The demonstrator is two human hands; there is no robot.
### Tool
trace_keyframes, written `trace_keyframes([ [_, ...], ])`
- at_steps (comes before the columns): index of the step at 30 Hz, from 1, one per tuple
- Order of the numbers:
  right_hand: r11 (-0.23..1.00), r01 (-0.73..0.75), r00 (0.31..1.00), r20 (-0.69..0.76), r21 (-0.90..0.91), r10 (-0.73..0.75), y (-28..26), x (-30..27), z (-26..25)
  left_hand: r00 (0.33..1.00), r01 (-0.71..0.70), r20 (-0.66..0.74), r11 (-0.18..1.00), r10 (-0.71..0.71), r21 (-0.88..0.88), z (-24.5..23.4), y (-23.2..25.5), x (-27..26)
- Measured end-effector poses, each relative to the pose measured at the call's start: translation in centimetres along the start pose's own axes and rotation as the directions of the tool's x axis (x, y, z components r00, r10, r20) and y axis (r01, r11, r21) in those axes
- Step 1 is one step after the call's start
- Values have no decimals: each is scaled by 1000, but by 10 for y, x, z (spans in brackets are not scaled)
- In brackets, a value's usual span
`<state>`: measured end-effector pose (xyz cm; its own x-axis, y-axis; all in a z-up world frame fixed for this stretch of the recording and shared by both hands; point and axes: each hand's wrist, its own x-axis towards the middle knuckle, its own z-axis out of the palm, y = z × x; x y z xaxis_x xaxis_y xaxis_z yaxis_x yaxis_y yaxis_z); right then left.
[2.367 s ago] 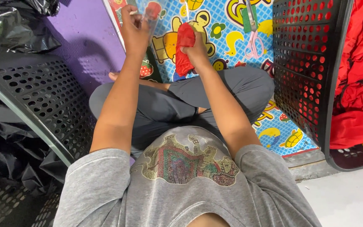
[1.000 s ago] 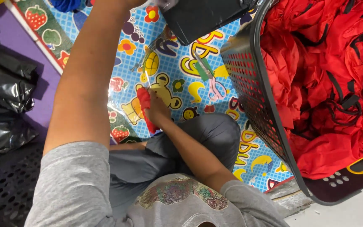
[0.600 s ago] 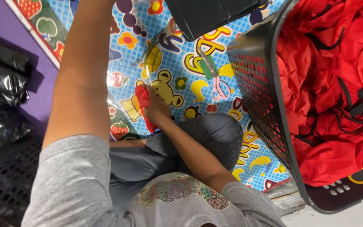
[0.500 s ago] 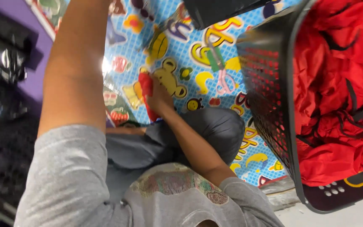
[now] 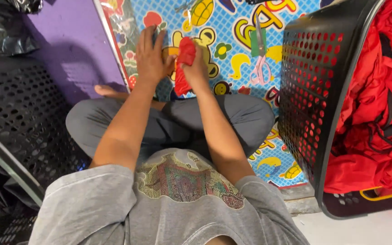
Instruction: Inspecting red fabric covers and trimming excess threads with scissors while sitting on the floor.
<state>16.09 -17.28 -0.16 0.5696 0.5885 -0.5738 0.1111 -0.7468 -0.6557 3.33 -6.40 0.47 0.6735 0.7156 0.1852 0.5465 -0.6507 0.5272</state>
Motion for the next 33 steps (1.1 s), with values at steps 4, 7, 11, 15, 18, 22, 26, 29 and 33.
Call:
trace_keyframes([
  [4, 997, 0, 997, -73, 80, 5, 0, -10, -22, 1000, -9, -26, 994, 12, 112, -4, -1, 2],
  [7, 973, -196, 978, -53, 118, 204, -17, -17, -37, 995, 93, 13, 988, -95, 120, 1, -16, 1],
  [11, 972, -174, 980, -66, 160, 187, -27, -26, -39, 999, 0, -43, 998, 2, 67, 3, -22, -8],
  [15, 977, -146, 981, -102, 158, 164, -28, -27, -38, 989, 18, -149, 999, -13, 32, 13, -28, -7],
  [18, 984, -37, 987, -146, 176, 63, -17, -22, -31, 998, 22, -60, 1000, -23, -9, 8, -25, -7],
  [22, 984, 104, 993, -74, 148, -94, -10, -19, -17, 990, 52, -133, 998, -55, -29, 18, -29, -5],
  [26, 977, 132, 986, 75, 165, -146, 0, -8, -3, 986, 84, -138, 991, -98, -109, 21, -37, -5],
  [29, 996, 74, 994, 79, 41, -77, -10, -12, -5, 979, 104, -155, 978, -132, -178, 20, -41, -2],
  [33, 1000, 9, 997, 80, 23, -11, -23, -22, -11, 952, 155, -205, 936, -226, -315, 5, -32, 1],
])
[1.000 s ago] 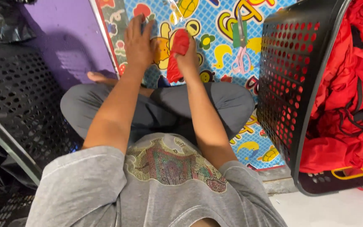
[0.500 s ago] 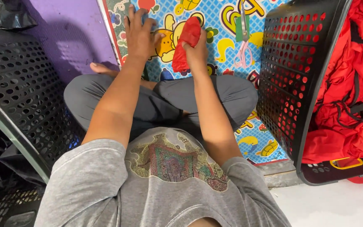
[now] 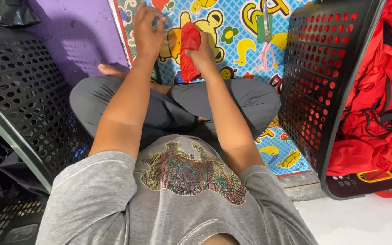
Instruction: Inspecting red fabric covers and trimming excess threads with scissors while sitting on the floor.
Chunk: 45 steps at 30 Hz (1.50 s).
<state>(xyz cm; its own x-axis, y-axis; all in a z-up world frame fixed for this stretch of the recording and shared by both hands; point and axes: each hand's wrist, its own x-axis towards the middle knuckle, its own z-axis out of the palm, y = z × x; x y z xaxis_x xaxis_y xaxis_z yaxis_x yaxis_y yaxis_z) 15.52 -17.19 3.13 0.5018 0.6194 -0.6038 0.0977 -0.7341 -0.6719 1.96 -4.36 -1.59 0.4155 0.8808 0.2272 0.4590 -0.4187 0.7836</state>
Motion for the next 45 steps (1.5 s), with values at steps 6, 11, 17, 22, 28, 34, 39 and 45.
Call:
trace_keyframes([
  [6, 996, 60, 998, -11, -58, -61, 10, 6, 1, 980, -51, 195, 998, 40, 49, -4, 16, -7],
  [11, 985, 84, 995, 38, 151, -91, 8, 6, 1, 944, -128, 305, 992, 123, -2, -7, 29, -11],
  [17, 862, 80, 997, -35, 501, -72, 7, 19, 2, 953, -112, 261, 980, 154, -166, -5, 35, -12],
  [22, 931, 115, 993, -50, 345, -104, 11, 16, 2, 983, 13, 176, 944, 48, -330, -8, 44, -10],
  [28, 922, 122, 992, -17, 369, -125, 6, -1, -10, 993, 116, 34, 952, -110, -285, -12, 32, -3],
  [34, 954, 205, 970, 84, 218, -228, 21, 9, -4, 998, 6, 65, 965, 12, -263, -21, 40, -4],
  [39, 904, 29, 981, 159, 426, -107, 18, 20, -1, 984, -19, 165, 952, 73, -307, -29, 46, -2],
  [45, 849, -85, 984, 176, 521, -9, -10, 2, -14, 993, -116, 9, 977, 120, -181, -34, 50, -2],
])
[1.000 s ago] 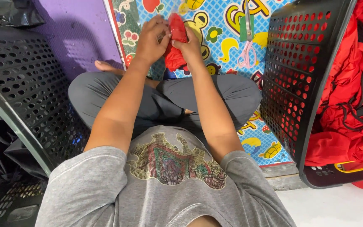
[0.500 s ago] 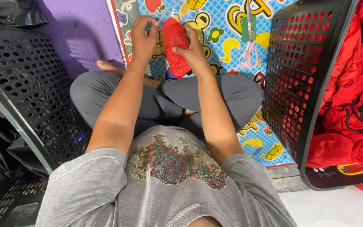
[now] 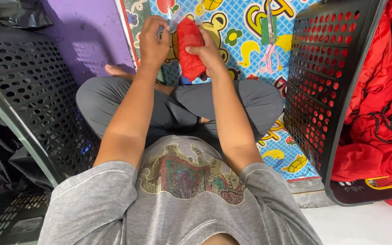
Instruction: Inspecting red fabric covers and trimming excess threads with scissors while sitting on the floor.
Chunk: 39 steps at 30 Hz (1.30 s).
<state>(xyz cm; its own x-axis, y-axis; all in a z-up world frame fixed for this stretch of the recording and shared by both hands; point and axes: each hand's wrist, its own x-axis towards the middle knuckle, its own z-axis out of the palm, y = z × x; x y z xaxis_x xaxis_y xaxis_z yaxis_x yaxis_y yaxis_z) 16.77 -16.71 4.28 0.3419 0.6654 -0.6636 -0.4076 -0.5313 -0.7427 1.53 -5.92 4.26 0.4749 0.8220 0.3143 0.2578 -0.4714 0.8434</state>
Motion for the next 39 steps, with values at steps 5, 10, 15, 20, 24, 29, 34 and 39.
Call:
trace_keyframes([
  [5, 999, 46, 996, -73, -27, -48, 8, -3, -3, 998, -31, 55, 994, 25, 101, 4, 2, -6],
  [10, 952, 107, 993, -7, -287, -114, -2, -17, 2, 987, -110, 133, 982, 89, 154, 2, 10, -7],
  [15, 977, 167, 980, -84, -132, -179, -5, -5, 7, 975, -127, 194, 987, 106, 102, -3, 16, -4],
  [20, 962, 216, 965, -114, -169, -237, 0, 8, 5, 990, -50, 137, 993, 35, 105, 9, 14, -10],
  [24, 973, 125, 982, -113, -194, -148, 6, 13, 8, 962, 232, -178, 963, -206, 139, 33, 1, -22],
  [29, 970, 108, 989, -77, -218, -127, 9, 18, 8, 587, 772, -369, 636, -721, -14, 63, -49, -47],
  [34, 965, 77, 994, -62, -252, -95, 11, 21, 11, 328, 878, -232, 386, -916, -283, 47, -42, -39],
  [39, 917, 52, 995, -53, -396, -80, 13, 29, 12, 908, 404, -309, 788, -283, 465, 33, -51, -24],
])
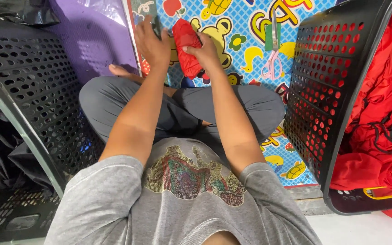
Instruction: Inspecting red fabric covers and trimming excess threads with scissors while sitting on the floor.
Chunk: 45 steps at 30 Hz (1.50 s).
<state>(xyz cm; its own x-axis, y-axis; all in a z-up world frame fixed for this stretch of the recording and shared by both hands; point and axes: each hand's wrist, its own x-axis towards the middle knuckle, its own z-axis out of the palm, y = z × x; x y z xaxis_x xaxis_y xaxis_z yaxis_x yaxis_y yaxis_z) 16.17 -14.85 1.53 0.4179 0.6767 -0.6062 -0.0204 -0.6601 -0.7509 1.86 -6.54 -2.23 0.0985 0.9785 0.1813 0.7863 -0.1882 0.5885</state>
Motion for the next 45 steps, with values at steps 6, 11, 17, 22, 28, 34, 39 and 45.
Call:
trace_keyframes([
  [6, 960, 9, 1000, -7, 279, -7, -12, -14, -6, 994, -107, 23, 994, 108, -9, 4, -10, 15],
  [11, 973, 16, 1000, -11, 231, -14, -8, -8, -1, 984, -179, 17, 983, 178, 49, -2, -5, 7],
  [17, 983, 16, 1000, 19, 182, -19, -5, -1, -1, 980, -171, 94, 983, 177, -64, -8, -4, 13],
  [22, 989, 1, 1000, 6, 145, -2, -2, -5, -1, 979, -80, 159, 957, 128, -280, -20, 10, 5],
  [28, 1000, -3, 1000, -23, -27, 2, 1, -3, 0, 963, -14, 223, 858, 149, -514, -26, 20, 5],
  [34, 984, 180, 981, -75, 8, -179, 16, 7, 4, 961, -40, 204, 826, 185, -562, -20, 23, 5],
  [39, 995, 71, 995, -71, -69, -76, 17, 13, 5, 998, 44, 67, 921, -20, -387, 6, 20, 3],
  [45, 991, 25, 999, -44, 134, -19, 9, 5, 2, 867, 478, 40, 805, -497, -350, 52, -9, -20],
])
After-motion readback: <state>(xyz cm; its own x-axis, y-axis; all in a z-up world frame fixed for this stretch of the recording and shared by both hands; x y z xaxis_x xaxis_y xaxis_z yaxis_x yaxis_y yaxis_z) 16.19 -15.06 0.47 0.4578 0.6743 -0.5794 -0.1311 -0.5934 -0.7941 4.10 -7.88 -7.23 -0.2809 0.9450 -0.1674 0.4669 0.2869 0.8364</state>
